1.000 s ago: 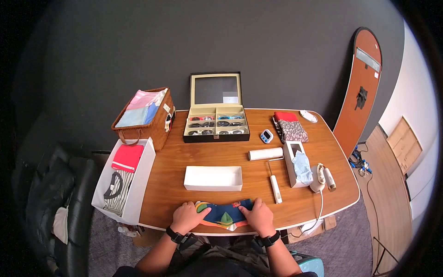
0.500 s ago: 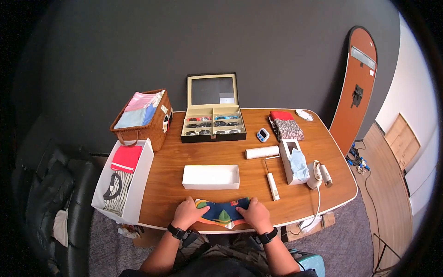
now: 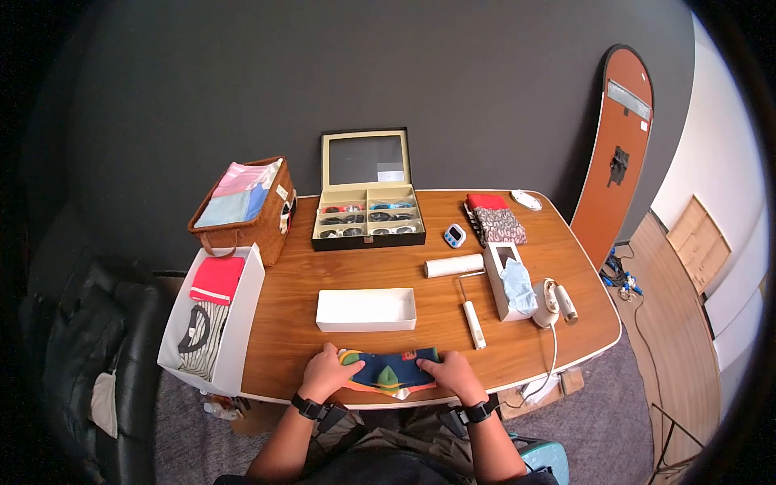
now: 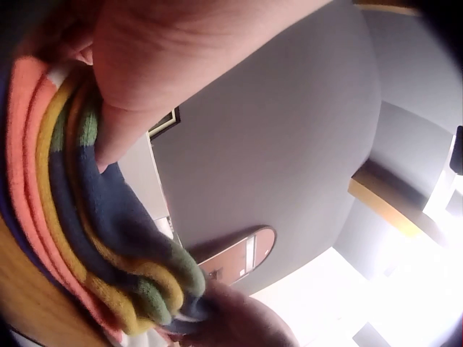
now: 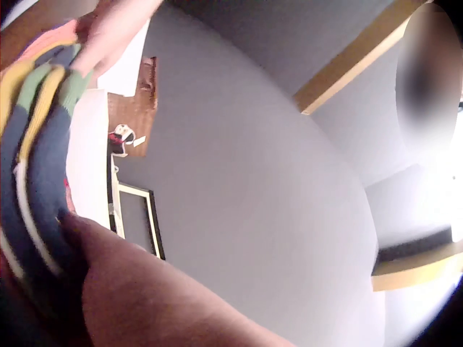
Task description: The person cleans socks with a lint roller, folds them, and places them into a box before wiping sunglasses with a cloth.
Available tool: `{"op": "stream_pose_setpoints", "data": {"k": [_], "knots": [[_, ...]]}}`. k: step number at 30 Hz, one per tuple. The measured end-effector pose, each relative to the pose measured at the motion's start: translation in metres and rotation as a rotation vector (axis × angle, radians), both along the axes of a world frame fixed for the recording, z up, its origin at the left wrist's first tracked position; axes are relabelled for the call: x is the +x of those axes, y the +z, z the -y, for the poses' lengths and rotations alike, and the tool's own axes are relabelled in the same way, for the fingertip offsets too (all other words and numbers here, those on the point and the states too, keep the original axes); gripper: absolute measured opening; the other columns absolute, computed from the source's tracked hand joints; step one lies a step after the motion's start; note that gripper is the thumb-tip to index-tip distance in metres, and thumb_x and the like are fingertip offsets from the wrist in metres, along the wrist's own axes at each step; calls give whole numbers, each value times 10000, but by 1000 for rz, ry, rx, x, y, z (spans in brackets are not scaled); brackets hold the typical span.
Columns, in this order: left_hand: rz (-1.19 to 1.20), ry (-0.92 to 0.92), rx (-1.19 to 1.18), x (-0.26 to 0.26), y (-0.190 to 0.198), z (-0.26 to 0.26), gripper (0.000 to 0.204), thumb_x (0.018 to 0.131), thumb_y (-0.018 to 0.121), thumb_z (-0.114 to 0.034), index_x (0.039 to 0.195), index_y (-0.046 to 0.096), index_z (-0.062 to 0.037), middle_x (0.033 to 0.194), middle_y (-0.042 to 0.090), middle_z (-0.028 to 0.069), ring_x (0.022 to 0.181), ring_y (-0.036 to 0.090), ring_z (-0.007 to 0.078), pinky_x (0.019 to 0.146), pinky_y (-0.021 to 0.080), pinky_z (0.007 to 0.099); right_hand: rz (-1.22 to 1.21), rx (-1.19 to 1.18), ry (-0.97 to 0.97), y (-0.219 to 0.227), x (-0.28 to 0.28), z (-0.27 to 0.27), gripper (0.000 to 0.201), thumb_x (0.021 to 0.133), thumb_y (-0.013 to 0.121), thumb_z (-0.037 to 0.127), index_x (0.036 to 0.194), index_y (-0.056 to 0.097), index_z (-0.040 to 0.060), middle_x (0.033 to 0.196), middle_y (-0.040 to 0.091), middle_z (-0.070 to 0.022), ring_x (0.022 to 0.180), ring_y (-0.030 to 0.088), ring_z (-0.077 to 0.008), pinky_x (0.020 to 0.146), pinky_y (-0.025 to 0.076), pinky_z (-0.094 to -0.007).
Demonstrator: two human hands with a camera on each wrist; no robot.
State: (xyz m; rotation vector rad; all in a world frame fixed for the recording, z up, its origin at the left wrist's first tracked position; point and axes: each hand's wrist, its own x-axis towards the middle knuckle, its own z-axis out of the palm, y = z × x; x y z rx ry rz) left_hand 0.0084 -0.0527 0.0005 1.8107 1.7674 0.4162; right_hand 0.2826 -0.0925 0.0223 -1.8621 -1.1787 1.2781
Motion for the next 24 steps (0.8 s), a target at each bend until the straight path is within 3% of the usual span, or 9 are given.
{"op": "stream_pose_setpoints", "data": {"k": [2, 5, 6, 9, 16, 19, 21, 22, 24], "knots": [[-2, -5, 5, 0, 0, 0, 713, 803, 751, -543, 1095, 546, 75, 981, 711, 295, 950, 701, 432, 810, 571, 482, 451, 101, 134, -10, 1, 3, 527, 802, 814, 404, 984, 713, -81, 862, 710, -269, 757, 715, -380, 735, 563, -443], [10, 4, 20, 1, -1, 1, 686, 804, 758, -518, 1089, 547, 69, 967, 709, 296, 941, 700, 438, 800, 569, 488, 633, 246, 141, -26, -5, 6, 509, 783, 825, 412, 957, 727, -56, 896, 714, -269, 810, 711, -402, 758, 561, -458], [20, 7, 29, 1, -2, 1, 668, 805, 763, -501, 1091, 549, 63, 967, 710, 292, 941, 698, 440, 798, 567, 490, 656, 253, 135, -27, -9, 8, 531, 768, 827, 407, 982, 699, -62, 940, 706, -286, 898, 696, -430, 785, 551, -472], [42, 13, 31, 3, -3, 4, 635, 810, 773, -480, 1102, 547, 37, 990, 708, 278, 961, 692, 436, 812, 557, 487, 596, 157, 139, -19, -20, 3, 531, 771, 814, 390, 1037, 660, -42, 1006, 677, -316, 1001, 652, -469, 873, 538, -493], [141, 11, 110, 1, -8, 7, 599, 826, 775, -419, 1190, 503, -28, 1086, 678, 254, 1034, 655, 430, 849, 533, 496, 503, 243, 98, -21, -27, 5, 473, 745, 841, 279, 1047, 637, -23, 941, 688, -301, 969, 663, -468, 856, 538, -484], [167, 25, 111, 0, -11, 9, 593, 830, 775, -414, 1185, 503, -24, 1085, 676, 258, 1030, 652, 438, 847, 531, 495, 505, 385, 86, -23, -23, 8, 466, 756, 841, 289, 1064, 678, -20, 931, 712, -277, 944, 693, -427, 851, 543, -450], [177, 20, 120, 0, -13, 9, 587, 832, 776, -405, 1186, 502, -24, 1085, 676, 257, 1029, 651, 440, 846, 531, 494, 198, 191, 91, -12, -17, 9, 454, 789, 836, 331, 1067, 723, -10, 953, 730, -253, 938, 715, -375, 857, 544, -413], [187, 14, 129, 1, -14, 9, 581, 834, 777, -397, 1186, 502, -24, 1086, 675, 256, 1029, 650, 442, 845, 530, 494, 199, 190, 90, -15, -13, 9, 454, 789, 836, 331, 1067, 723, -10, 953, 730, -253, 938, 715, -375, 857, 544, -413], [205, 7, 135, 0, -15, 8, 572, 837, 778, -382, 1188, 501, -24, 1091, 673, 257, 1031, 649, 441, 849, 530, 492, 100, 94, 133, -27, -4, 6, 426, 846, 810, 354, 1070, 750, -3, 967, 761, -178, 917, 730, -270, 846, 545, -359]]}}
